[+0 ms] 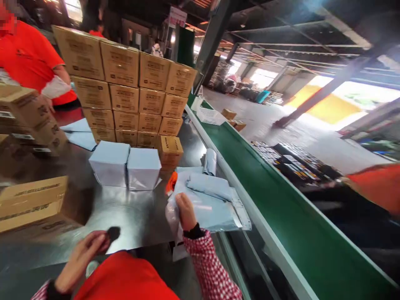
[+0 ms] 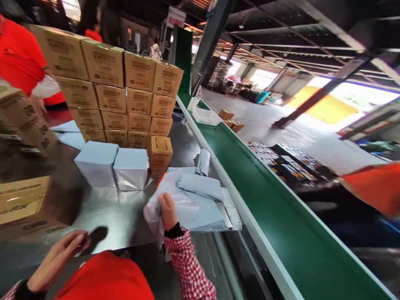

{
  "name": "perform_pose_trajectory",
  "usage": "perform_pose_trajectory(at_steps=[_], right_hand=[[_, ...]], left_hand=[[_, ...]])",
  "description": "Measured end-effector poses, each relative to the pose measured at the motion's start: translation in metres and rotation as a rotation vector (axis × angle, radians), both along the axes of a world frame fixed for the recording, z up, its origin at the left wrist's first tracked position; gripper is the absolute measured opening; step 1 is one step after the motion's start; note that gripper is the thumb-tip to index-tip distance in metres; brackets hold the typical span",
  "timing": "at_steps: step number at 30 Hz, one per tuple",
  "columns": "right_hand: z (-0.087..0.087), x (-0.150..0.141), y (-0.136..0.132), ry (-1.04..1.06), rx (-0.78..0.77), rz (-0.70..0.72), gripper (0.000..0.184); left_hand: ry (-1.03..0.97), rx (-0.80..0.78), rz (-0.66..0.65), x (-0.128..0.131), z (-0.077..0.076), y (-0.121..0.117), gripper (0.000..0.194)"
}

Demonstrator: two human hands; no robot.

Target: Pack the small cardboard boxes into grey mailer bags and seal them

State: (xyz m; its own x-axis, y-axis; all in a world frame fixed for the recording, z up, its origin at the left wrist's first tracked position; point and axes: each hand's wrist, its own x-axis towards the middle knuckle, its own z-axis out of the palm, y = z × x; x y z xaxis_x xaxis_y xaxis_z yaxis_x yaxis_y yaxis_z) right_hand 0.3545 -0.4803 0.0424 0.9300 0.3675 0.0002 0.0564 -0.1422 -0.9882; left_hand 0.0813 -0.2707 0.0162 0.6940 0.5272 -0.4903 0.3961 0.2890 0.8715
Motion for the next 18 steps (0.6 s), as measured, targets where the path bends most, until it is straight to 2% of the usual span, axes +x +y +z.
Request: perform_pose_trajectory(at_steps=[1,3,4,6,8,10,12,14,16,17,18], right_hand=[[-0.006,-0.024,0.025,-0.010,0.006,0.087,0.039],[-0.016,-0.067,0.064,-0.017,-0.019,0.240,0.035],[-0.021,-0.083,0.079,-0.007,-0.044,0.295,0.033],[-0.029,-0.103,0.100,0.009,-0.101,0.345,0.031],[-0.036,-0.112,0.114,-0.033,-0.196,0.361,0.031],[-0.041,-0.119,0.126,-0.102,-0.298,0.378,0.029],[-0.047,-0.129,0.138,-0.131,-0.379,0.417,0.028],[-0.052,-0.143,0.152,-0.132,-0.430,0.435,0.027],[-0.058,-0.157,0.165,-0.137,-0.489,0.422,0.028],[-0.060,-0.164,0.171,-0.142,-0.516,0.406,0.028],[-0.061,-0.170,0.176,-0.149,-0.539,0.391,0.028]], left_hand=[[-0.104,-0.056,-0.068,0.013,0.012,-0.009,0.076],[-0.276,-0.012,-0.167,0.035,0.032,-0.019,0.074],[-0.290,0.051,-0.177,0.043,0.036,-0.020,0.067],[-0.254,0.221,-0.177,0.046,0.032,-0.011,0.048],[-0.172,0.378,-0.203,0.034,0.015,0.006,0.031],[-0.063,0.537,-0.292,0.014,-0.002,0.027,0.017],[0.103,0.727,-0.371,-0.009,-0.009,0.044,0.021],[0.248,0.896,-0.383,-0.033,-0.005,0.051,0.034],[0.197,0.905,-0.337,-0.054,0.003,0.047,0.034],[0.094,0.825,-0.311,-0.063,0.006,0.043,0.029],[-0.037,0.667,-0.289,-0.070,0.007,0.037,0.025]])
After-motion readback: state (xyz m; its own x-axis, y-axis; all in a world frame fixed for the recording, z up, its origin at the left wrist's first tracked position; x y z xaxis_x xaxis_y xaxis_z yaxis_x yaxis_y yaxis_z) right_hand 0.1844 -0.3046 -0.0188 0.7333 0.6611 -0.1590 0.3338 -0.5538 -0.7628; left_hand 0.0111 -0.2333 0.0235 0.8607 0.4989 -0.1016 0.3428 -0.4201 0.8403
